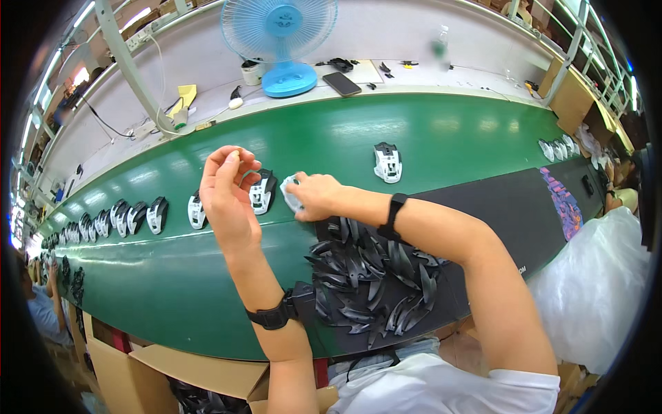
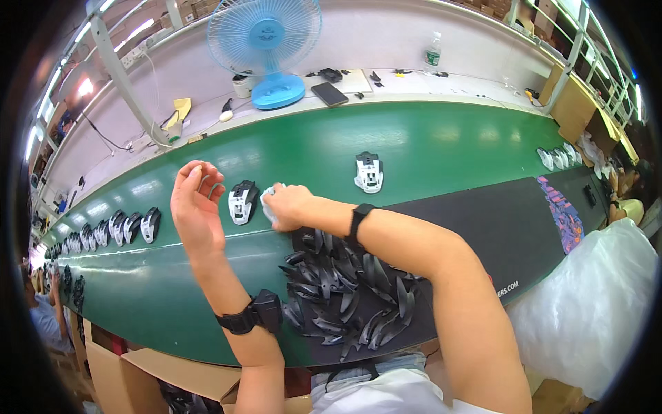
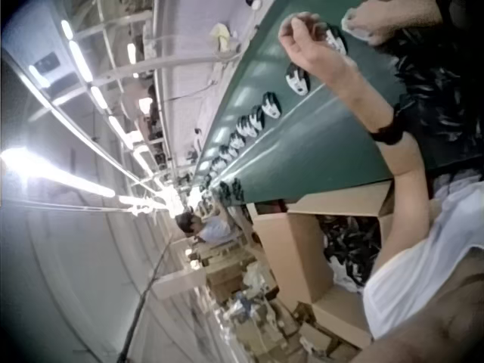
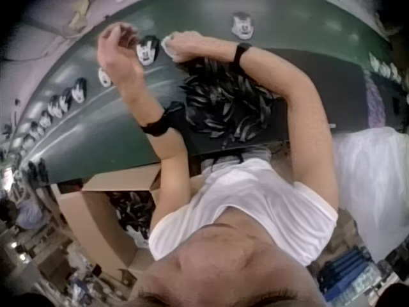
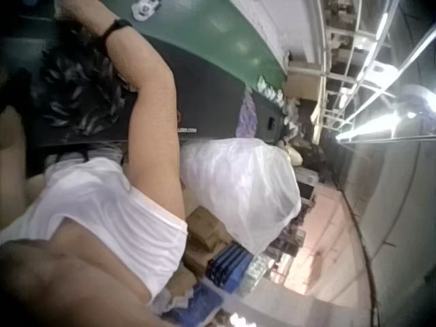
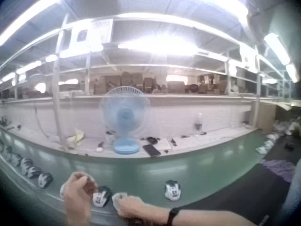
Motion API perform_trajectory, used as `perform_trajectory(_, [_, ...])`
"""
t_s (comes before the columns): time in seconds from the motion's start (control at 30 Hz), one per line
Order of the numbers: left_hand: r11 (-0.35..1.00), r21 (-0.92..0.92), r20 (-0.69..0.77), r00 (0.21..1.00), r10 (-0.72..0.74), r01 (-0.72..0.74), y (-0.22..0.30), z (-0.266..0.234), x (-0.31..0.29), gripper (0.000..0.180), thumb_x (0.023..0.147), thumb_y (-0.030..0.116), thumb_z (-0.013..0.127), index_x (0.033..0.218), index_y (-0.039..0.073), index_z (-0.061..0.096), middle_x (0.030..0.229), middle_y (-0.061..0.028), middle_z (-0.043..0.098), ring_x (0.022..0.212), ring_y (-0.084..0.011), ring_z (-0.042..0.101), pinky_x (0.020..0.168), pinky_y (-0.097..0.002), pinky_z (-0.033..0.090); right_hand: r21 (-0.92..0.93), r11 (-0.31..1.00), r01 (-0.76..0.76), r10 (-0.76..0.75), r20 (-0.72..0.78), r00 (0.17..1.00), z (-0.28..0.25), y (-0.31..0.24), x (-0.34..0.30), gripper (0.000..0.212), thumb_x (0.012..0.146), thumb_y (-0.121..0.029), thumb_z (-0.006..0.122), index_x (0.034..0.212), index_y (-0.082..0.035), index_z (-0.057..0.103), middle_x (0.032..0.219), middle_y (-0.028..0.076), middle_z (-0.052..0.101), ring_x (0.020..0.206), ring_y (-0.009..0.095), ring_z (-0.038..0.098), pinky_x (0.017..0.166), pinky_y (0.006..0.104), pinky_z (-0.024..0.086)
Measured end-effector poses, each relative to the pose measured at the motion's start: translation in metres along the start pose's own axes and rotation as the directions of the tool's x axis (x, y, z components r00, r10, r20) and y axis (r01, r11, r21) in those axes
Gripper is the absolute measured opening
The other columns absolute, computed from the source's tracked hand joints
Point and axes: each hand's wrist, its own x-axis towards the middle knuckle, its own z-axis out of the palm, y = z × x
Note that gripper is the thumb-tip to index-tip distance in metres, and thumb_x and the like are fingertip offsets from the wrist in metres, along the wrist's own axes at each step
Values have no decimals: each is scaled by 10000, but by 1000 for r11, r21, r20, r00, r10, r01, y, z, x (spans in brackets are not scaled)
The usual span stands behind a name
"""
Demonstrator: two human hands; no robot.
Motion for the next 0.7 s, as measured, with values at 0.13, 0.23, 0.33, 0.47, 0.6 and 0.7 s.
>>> perform_trajectory(0.13, [999,-49,-27,1000,16,-18,-2,-8,-1,157,889,173,553,988,52,562,874,-35,596,815,-135,560,736,-262,420,953,266,-144,22,143,989,-53,34,-29,423,943,-321,449,1189,4,560,1013,182,664,859,274,668,707,332,539])
perform_trajectory(0.23, [999,-47,-28,999,-19,18,-3,-6,2,141,890,158,560,970,42,567,851,-44,594,776,-140,567,708,-260,432,970,-230,-83,48,97,994,-83,57,-78,476,974,-333,375,1237,54,454,1066,198,638,781,284,677,620,320,544])
perform_trajectory(0.33, [998,-55,32,999,-27,29,-20,9,4,145,894,155,562,970,32,570,828,-41,580,757,-129,555,682,-256,435,974,-224,-29,158,66,985,-93,77,-135,467,975,-376,379,1207,18,479,1027,177,644,734,251,666,577,298,523])
perform_trajectory(0.47, [999,2,134,990,-47,48,-47,-3,11,192,911,182,558,1036,36,552,830,-14,556,743,-99,516,659,-234,405,998,-51,-20,384,38,923,-69,101,-192,388,955,-418,478,1095,-63,546,861,62,647,594,105,578,453,220,440])
perform_trajectory(0.6, [994,77,103,991,-83,76,-39,-26,19,195,927,222,552,1077,98,560,902,30,573,787,-61,514,717,-208,388,995,-79,-59,438,87,895,-66,102,-233,372,958,-366,508,1178,-67,513,930,43,643,678,117,602,529,217,474])
perform_trajectory(0.7, [988,114,165,979,-121,103,-46,-3,13,162,933,231,533,1048,119,558,892,51,557,796,-53,505,735,-203,363,997,25,-80,589,50,807,-69,115,-290,400,938,-362,555,1212,-76,502,997,29,637,802,125,618,639,253,509])
